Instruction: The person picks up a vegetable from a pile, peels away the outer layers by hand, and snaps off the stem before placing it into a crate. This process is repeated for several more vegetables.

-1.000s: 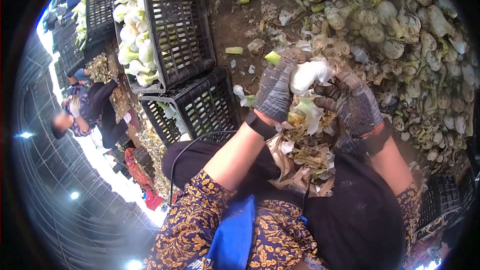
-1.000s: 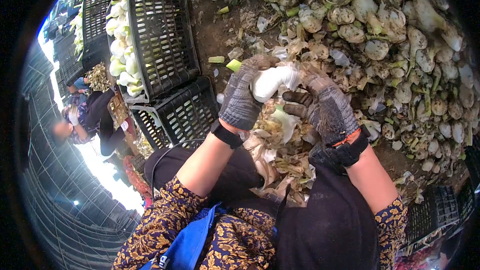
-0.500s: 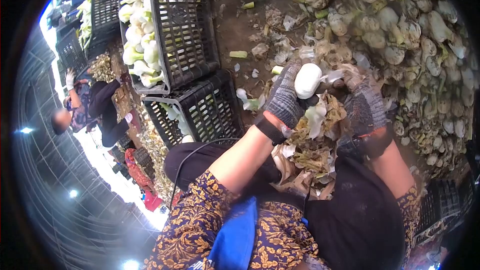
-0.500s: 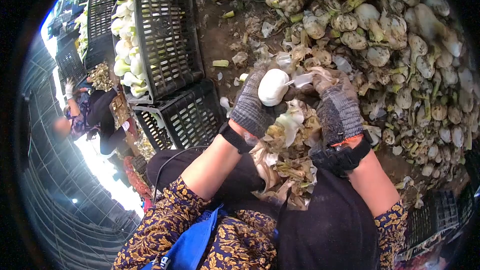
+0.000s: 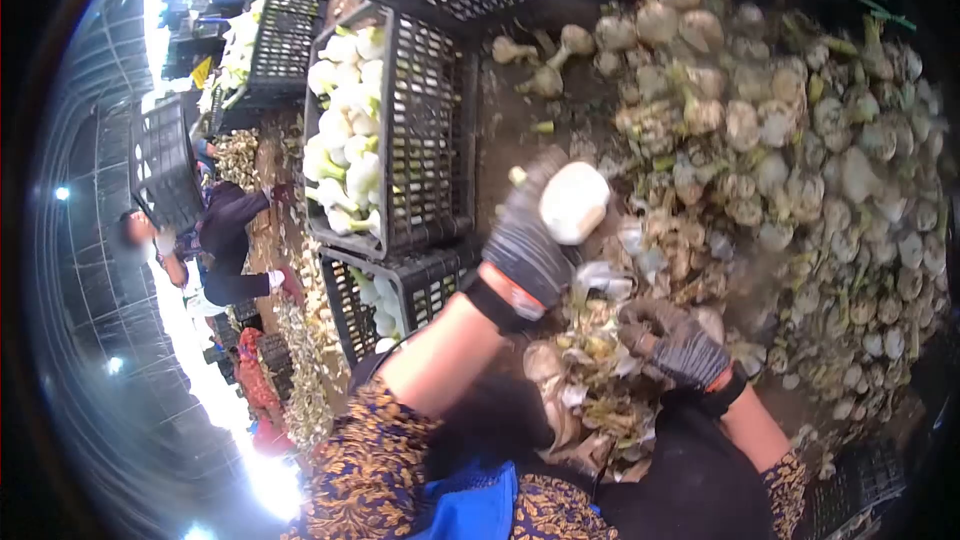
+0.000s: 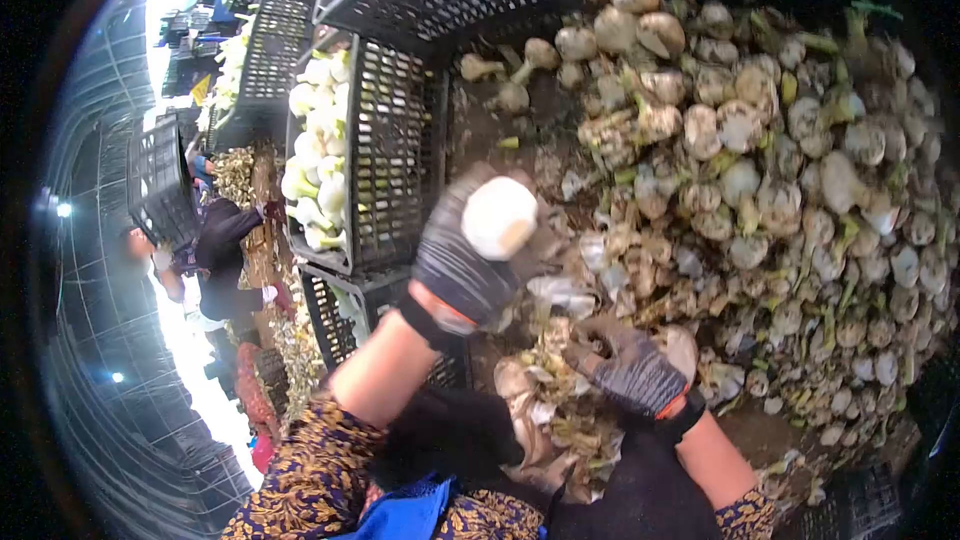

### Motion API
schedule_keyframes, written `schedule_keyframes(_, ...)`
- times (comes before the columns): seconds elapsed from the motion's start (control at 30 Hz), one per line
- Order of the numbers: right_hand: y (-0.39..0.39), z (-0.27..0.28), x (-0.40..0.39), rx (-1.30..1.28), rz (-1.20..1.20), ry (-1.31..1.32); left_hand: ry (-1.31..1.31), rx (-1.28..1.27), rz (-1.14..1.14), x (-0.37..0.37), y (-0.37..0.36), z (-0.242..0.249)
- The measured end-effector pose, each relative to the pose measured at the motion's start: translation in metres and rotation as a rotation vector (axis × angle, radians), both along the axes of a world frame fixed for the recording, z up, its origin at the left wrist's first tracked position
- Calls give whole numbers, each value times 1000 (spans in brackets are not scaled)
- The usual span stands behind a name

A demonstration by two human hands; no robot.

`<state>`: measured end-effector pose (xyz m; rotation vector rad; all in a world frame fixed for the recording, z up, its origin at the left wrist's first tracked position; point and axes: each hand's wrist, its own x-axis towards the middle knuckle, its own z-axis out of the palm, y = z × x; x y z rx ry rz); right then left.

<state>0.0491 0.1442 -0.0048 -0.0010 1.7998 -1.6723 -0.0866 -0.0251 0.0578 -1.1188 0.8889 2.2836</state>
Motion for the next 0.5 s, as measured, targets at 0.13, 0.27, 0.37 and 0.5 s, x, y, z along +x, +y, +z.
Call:
schedule_keyframes(0.13,-1,-3,0,-116,-15,-133,549,262,-179,-92,-23,109)
schedule_keyframes(0.27,-4,-19,10,-352,-168,-248,842,191,-193,-122,-38,102)
schedule_keyframes(0.37,9,-33,21,-419,-232,-273,530,-585,-316,-119,-31,6)
schedule_keyframes(0.5,19,-5,1,32,-83,-122,778,-1550,-746,-131,-48,-117)
